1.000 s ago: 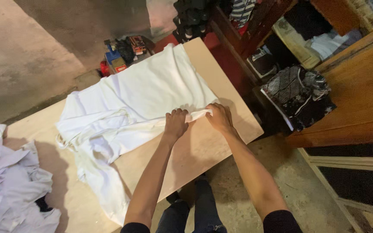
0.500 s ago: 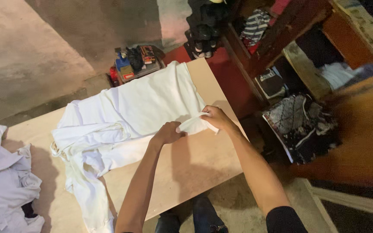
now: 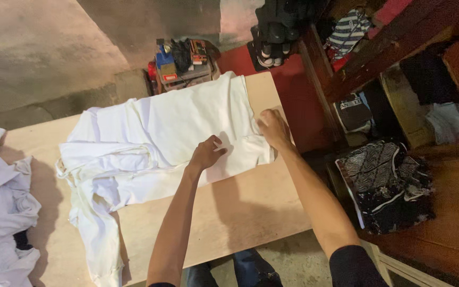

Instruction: The person picks up a white t-shirt from a pile, lays it flat on a table, and folds it into a small rectangular shape.

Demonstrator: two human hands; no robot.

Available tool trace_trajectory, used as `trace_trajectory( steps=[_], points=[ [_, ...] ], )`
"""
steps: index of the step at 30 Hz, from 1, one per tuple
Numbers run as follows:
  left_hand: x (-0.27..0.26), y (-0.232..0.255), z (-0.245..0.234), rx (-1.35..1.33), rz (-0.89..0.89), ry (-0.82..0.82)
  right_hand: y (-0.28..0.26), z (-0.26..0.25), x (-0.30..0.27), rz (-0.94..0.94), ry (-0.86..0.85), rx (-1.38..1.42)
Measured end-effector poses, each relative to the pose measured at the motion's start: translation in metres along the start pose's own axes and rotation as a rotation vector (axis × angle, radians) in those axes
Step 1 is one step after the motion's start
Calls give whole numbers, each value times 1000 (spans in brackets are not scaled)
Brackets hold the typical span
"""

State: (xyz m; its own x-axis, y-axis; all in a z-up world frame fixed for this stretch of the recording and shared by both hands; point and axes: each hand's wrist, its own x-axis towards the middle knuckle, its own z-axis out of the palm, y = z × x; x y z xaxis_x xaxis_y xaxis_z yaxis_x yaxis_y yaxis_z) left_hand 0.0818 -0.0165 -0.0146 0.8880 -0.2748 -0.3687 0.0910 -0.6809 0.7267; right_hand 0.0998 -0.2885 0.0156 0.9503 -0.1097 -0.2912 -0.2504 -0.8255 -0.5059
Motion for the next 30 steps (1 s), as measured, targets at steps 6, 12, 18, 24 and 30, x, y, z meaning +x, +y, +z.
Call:
trace_trajectory(
  steps=[6,12,18,24,30],
  points=[
    [14,9,32,-12,36,-1,36,6,-3,-158,169,11],
    [25,30,52,-66,71,33,48,5,-20,155,-236,219],
    [19,61,29,-77,6,-79,77,26,-10,-38,-158,685],
    [12,86,25,-447,185,-195,86,38,-4,139,-197,1197],
    [15,91,31,-512,175,-287,99,43,-4,45,-194,1283]
  ],
)
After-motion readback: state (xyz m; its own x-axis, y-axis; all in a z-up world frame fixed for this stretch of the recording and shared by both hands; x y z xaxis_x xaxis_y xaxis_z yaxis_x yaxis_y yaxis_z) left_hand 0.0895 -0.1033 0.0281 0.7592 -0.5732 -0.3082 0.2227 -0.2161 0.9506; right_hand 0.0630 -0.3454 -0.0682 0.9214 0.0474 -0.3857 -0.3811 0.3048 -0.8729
